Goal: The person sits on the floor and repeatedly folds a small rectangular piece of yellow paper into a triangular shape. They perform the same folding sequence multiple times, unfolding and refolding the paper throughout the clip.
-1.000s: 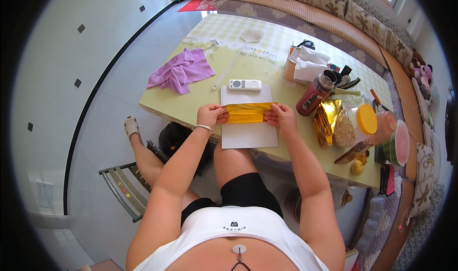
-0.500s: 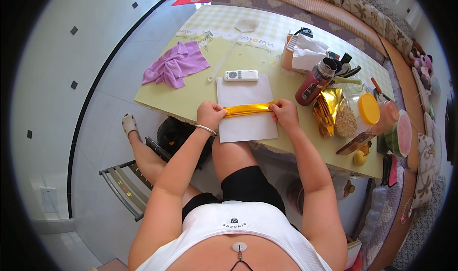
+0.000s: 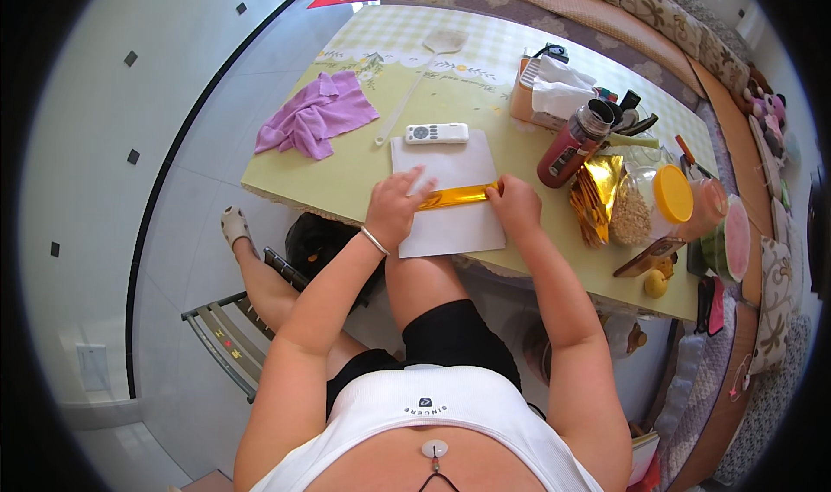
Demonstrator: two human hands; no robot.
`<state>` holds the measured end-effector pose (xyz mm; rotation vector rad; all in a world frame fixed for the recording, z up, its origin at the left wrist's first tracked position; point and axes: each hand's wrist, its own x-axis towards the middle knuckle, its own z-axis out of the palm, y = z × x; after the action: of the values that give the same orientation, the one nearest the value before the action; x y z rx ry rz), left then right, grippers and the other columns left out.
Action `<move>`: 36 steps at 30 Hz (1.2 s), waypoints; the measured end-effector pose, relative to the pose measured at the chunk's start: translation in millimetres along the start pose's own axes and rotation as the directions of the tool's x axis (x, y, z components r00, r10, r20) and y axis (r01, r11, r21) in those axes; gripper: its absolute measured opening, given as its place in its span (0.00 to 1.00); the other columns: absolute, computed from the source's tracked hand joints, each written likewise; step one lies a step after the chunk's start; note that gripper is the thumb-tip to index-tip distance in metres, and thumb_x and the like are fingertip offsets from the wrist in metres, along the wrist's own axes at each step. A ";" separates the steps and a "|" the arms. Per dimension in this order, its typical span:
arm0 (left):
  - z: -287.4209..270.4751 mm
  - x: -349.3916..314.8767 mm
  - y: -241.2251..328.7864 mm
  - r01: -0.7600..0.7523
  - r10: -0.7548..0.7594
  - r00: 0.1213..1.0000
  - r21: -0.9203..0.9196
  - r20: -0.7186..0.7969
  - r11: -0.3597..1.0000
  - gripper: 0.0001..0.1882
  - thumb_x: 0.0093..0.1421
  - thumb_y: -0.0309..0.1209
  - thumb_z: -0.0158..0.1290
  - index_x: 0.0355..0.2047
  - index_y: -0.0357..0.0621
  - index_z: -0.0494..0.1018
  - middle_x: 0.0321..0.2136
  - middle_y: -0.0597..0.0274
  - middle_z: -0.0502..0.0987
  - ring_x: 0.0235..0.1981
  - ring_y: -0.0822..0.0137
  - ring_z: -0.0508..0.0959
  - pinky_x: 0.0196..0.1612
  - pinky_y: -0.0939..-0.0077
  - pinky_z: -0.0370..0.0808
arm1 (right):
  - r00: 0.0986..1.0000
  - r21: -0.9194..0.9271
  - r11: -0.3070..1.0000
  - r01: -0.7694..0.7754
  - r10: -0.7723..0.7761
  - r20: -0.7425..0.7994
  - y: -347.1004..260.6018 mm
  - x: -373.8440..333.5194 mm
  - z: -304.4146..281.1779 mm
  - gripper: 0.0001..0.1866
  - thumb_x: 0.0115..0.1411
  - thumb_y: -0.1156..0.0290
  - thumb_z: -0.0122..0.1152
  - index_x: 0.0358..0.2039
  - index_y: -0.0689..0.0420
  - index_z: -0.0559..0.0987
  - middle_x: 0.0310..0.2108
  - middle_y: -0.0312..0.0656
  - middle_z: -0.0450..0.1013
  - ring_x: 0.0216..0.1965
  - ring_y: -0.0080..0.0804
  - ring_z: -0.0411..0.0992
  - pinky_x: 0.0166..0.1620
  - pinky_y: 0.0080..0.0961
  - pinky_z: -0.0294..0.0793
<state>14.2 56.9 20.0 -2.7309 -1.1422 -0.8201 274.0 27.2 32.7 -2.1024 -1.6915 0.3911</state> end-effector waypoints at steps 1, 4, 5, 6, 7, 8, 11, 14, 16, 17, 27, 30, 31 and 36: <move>-0.3 1.6 -1.2 -0.186 0.185 0.983 0.089 0.023 0.979 0.20 0.60 0.28 0.53 0.53 0.57 0.77 0.61 0.59 0.72 0.58 0.56 0.74 0.62 0.55 0.65 | 0.996 -0.071 0.995 0.068 -0.072 -0.055 -1.9 -1.2 2.4 0.14 0.58 0.62 0.66 0.39 0.59 0.81 0.42 0.48 0.79 0.45 0.44 0.77 0.46 0.41 0.76; 14.5 -1.7 -5.2 -0.237 0.208 0.956 0.126 0.209 0.963 0.19 0.66 0.34 0.46 0.55 0.67 0.77 0.66 0.70 0.70 0.67 0.59 0.67 0.70 0.44 0.54 | 0.856 -0.342 0.846 0.409 -0.486 -0.176 6.5 -1.6 26.2 0.23 0.60 0.59 0.64 0.52 0.60 0.78 0.57 0.48 0.73 0.60 0.46 0.69 0.61 0.41 0.67; 17.0 -0.6 -6.2 -0.260 0.223 0.947 0.143 0.232 0.955 0.19 0.66 0.35 0.46 0.55 0.67 0.77 0.65 0.71 0.70 0.68 0.59 0.66 0.70 0.43 0.53 | 0.749 -0.442 0.733 0.517 -0.637 -0.181 12.7 -1.4 37.1 0.27 0.61 0.58 0.63 0.57 0.60 0.76 0.62 0.48 0.70 0.65 0.47 0.66 0.66 0.41 0.63; 12.9 0.4 -6.1 -0.267 0.218 0.937 0.156 0.274 0.951 0.20 0.66 0.36 0.47 0.57 0.67 0.76 0.65 0.72 0.71 0.69 0.59 0.66 0.70 0.41 0.53 | 0.756 -0.359 0.735 0.575 -0.645 -0.109 9.0 -8.1 43.2 0.29 0.62 0.57 0.61 0.59 0.61 0.74 0.64 0.49 0.68 0.67 0.46 0.63 0.69 0.42 0.59; 10.1 0.8 -5.9 -0.268 0.217 0.935 0.158 0.281 0.950 0.21 0.66 0.36 0.46 0.58 0.66 0.75 0.65 0.71 0.71 0.68 0.58 0.66 0.70 0.41 0.54 | 0.756 -0.271 0.735 0.622 -0.654 -0.039 3.4 -20.0 50.3 0.31 0.64 0.55 0.60 0.62 0.61 0.72 0.67 0.49 0.65 0.69 0.45 0.60 0.71 0.42 0.55; 8.0 0.9 -5.8 -0.269 0.216 0.933 0.158 0.288 0.950 0.22 0.66 0.35 0.46 0.59 0.65 0.74 0.65 0.71 0.70 0.68 0.57 0.67 0.69 0.40 0.55 | 0.747 -0.177 0.732 0.658 -0.664 0.032 0.9 -28.0 55.0 0.33 0.65 0.54 0.58 0.65 0.62 0.69 0.69 0.49 0.63 0.72 0.44 0.57 0.73 0.43 0.50; 0.5 -13.5 -11.4 -0.197 0.138 0.933 0.150 0.332 0.969 0.25 0.65 0.32 0.47 0.62 0.61 0.71 0.67 0.69 0.68 0.69 0.55 0.66 0.69 0.38 0.55 | 0.814 -0.150 0.802 0.578 -0.579 0.041 7.0 -38.2 41.9 0.36 0.67 0.51 0.55 0.68 0.61 0.65 0.72 0.47 0.58 0.73 0.42 0.53 0.73 0.44 0.50; -14.4 -36.6 -26.0 -0.109 0.050 0.923 0.134 0.380 0.985 0.28 0.62 0.28 0.48 0.65 0.57 0.69 0.68 0.68 0.66 0.70 0.53 0.63 0.68 0.36 0.56 | 0.839 -0.220 0.813 0.539 -0.541 0.057 27.4 -35.3 27.5 0.35 0.67 0.50 0.54 0.67 0.61 0.66 0.71 0.46 0.59 0.73 0.42 0.55 0.72 0.45 0.51; -21.8 -42.0 -27.1 -0.071 0.027 0.926 0.104 0.377 0.992 0.30 0.59 0.24 0.49 0.64 0.54 0.70 0.68 0.63 0.66 0.70 0.50 0.61 0.67 0.34 0.56 | 0.833 -0.268 0.800 0.537 -0.553 0.020 41.7 -31.5 21.3 0.32 0.67 0.52 0.55 0.65 0.60 0.69 0.70 0.46 0.61 0.71 0.43 0.57 0.71 0.45 0.53; -22.0 -39.8 -27.2 -0.062 0.031 0.932 0.076 0.361 0.995 0.29 0.59 0.25 0.49 0.62 0.53 0.72 0.67 0.60 0.67 0.70 0.48 0.61 0.67 0.34 0.57 | 0.832 -0.279 0.800 0.531 -0.555 -0.008 45.2 -29.4 20.9 0.30 0.66 0.55 0.57 0.63 0.59 0.71 0.69 0.46 0.63 0.70 0.43 0.59 0.71 0.45 0.55; -25.1 3.6 1.5 -0.212 0.208 0.954 -0.006 0.218 0.977 0.13 0.48 0.30 0.56 0.32 0.34 0.79 0.41 0.50 0.75 0.49 0.51 0.73 0.52 0.58 0.73 | 0.656 -0.050 0.705 0.708 -0.682 -0.323 44.4 -24.9 9.3 0.23 0.60 0.72 0.63 0.57 0.59 0.76 0.59 0.47 0.73 0.61 0.47 0.70 0.64 0.42 0.67; -12.6 -1.3 1.8 -0.159 0.155 0.932 -0.014 0.327 0.987 0.09 0.48 0.28 0.55 0.29 0.38 0.78 0.36 0.54 0.74 0.43 0.55 0.74 0.43 0.62 0.76 | 0.654 -0.101 0.677 0.729 -0.732 -0.189 28.0 -38.0 11.4 0.23 0.62 0.69 0.62 0.58 0.59 0.76 0.61 0.47 0.72 0.64 0.46 0.67 0.67 0.42 0.63; -10.2 0.0 3.8 -0.158 0.147 0.932 0.007 0.332 0.987 0.08 0.48 0.28 0.55 0.29 0.39 0.77 0.35 0.55 0.73 0.42 0.56 0.74 0.41 0.63 0.77 | 0.694 -0.119 0.711 0.693 -0.702 -0.157 23.7 -40.0 11.8 0.23 0.63 0.68 0.61 0.58 0.59 0.76 0.61 0.47 0.72 0.66 0.45 0.66 0.68 0.42 0.61; -14.4 5.6 23.8 -0.114 0.080 0.920 0.068 0.384 0.991 0.19 0.55 0.34 0.57 0.46 0.41 0.77 0.36 0.55 0.72 0.40 0.56 0.74 0.38 0.66 0.77 | 0.768 -0.133 0.769 0.626 -0.637 -0.067 37.8 -40.5 21.9 0.26 0.64 0.63 0.61 0.59 0.62 0.74 0.64 0.48 0.69 0.68 0.43 0.64 0.70 0.43 0.58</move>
<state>27.2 39.6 38.3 -2.9199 -1.0531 -0.2193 287.3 -16.0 -6.3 -1.4341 -2.2493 -0.0256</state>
